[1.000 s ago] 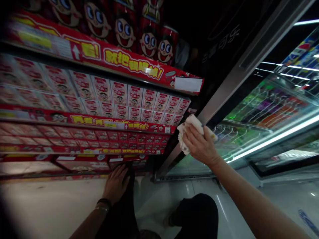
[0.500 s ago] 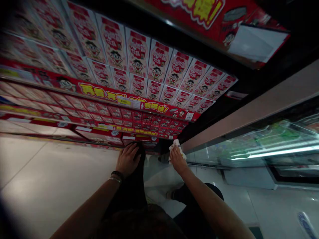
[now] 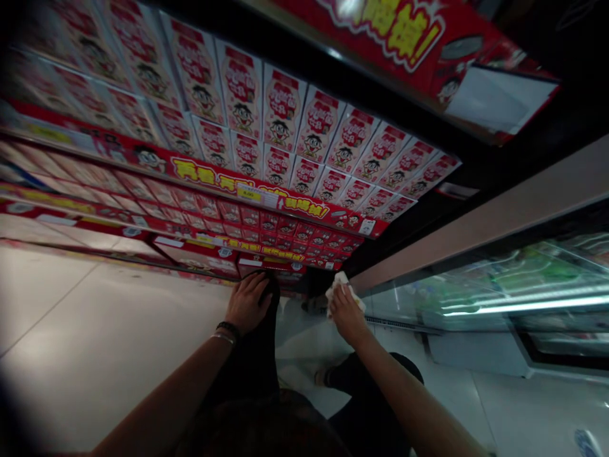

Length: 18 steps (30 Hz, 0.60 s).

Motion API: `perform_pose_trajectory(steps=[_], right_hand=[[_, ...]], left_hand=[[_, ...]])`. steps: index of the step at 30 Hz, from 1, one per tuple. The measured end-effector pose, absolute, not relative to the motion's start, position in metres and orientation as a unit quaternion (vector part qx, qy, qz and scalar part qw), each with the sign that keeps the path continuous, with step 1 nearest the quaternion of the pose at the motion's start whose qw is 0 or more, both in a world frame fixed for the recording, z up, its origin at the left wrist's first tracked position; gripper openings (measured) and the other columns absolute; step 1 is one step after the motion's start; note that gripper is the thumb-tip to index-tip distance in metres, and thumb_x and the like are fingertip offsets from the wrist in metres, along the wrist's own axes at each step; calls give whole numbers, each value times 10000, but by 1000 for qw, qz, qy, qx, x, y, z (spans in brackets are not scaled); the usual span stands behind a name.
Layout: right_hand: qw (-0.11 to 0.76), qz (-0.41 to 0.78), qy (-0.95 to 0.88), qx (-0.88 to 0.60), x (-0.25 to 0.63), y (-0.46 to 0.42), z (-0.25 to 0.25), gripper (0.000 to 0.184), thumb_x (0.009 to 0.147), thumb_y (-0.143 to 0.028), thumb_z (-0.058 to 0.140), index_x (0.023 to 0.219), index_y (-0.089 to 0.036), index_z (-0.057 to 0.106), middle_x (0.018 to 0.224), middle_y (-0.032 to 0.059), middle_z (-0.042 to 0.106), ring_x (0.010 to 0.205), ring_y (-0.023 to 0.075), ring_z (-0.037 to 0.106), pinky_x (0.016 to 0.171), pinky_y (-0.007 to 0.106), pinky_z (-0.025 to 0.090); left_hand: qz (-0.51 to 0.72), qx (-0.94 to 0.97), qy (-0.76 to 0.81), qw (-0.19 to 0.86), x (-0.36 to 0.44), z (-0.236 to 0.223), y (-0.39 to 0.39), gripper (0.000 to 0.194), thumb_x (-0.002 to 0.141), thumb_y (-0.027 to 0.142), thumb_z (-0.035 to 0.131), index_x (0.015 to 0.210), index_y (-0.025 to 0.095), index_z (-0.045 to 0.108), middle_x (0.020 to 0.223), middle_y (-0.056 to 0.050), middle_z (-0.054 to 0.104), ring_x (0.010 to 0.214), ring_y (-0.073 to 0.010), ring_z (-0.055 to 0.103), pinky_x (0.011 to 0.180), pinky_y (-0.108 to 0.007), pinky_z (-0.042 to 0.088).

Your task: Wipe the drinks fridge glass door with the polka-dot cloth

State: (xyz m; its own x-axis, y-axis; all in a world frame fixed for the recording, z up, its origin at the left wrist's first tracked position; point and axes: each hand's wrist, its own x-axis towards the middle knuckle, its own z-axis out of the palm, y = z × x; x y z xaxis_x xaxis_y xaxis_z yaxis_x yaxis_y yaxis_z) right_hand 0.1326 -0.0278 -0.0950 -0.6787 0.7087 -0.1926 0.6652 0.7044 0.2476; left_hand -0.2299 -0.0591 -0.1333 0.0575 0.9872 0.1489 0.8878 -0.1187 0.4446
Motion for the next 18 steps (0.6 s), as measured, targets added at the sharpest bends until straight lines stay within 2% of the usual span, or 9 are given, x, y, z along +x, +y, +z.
perform_pose_trajectory(steps=[4, 5, 7, 9, 12, 15, 18], right_hand=[[63, 189, 899, 390, 160, -33, -18, 590, 1031, -198, 566, 1611, -93, 540, 1796, 215, 326, 1711, 344, 256, 1418, 580, -113], [43, 219, 892, 394, 167, -32, 3, 617, 1042, -192, 544, 1653, -123, 491, 1813, 179, 299, 1723, 313, 224, 1405, 592, -151], [3, 278, 872, 402, 179, -27, 45, 627, 1078, -219, 508, 1699, -190, 428, 1810, 110, 325, 1737, 264, 173, 1398, 621, -157], [-38, 346, 845, 406, 189, -18, 88, 616, 1103, -290, 519, 1708, -231, 417, 1778, 72, 401, 1742, 247, 148, 1417, 627, -95], [-121, 455, 782, 408, 199, 5, 149, 635, 1087, -359, 612, 1693, -253, 454, 1746, 83, 461, 1739, 298, 178, 1433, 621, 43], [-210, 528, 718, 403, 202, 32, 209, 696, 1051, -393, 699, 1692, -264, 461, 1780, 130, 397, 1720, 379, 228, 1409, 635, 192], [-287, 558, 676, 387, 201, 57, 269, 748, 1041, -444, 716, 1705, -254, 430, 1817, 166, 306, 1705, 423, 256, 1358, 675, 314]], left_hand=[[209, 717, 657, 105, -234, -138, -62, 460, 1061, 380, 542, 1465, 199, 664, 1646, -110, 567, 1551, -354, 476, 1280, -596, 432], [210, 716, 658, 100, -235, -139, -63, 466, 1059, 385, 542, 1465, 196, 667, 1647, -110, 566, 1550, -356, 479, 1278, -597, 437], [215, 716, 658, 87, -237, -141, -64, 475, 1051, 389, 546, 1455, 180, 682, 1636, -118, 577, 1537, -362, 500, 1269, -594, 460], [220, 717, 658, 70, -240, -144, -65, 480, 1045, 394, 544, 1437, 165, 702, 1616, -120, 598, 1517, -364, 529, 1252, -586, 491], [211, 715, 665, 36, -246, -155, -66, 500, 1052, 429, 511, 1435, 183, 718, 1614, -80, 606, 1517, -337, 547, 1244, -565, 526], [202, 713, 671, 1, -255, -178, -61, 514, 1049, 436, 468, 1442, 229, 727, 1624, -37, 595, 1518, -298, 564, 1238, -526, 555], [215, 715, 664, -47, -268, -208, -51, 501, 1017, 426, 462, 1375, 275, 778, 1562, -9, 643, 1451, -281, 636, 1158, -483, 623]])
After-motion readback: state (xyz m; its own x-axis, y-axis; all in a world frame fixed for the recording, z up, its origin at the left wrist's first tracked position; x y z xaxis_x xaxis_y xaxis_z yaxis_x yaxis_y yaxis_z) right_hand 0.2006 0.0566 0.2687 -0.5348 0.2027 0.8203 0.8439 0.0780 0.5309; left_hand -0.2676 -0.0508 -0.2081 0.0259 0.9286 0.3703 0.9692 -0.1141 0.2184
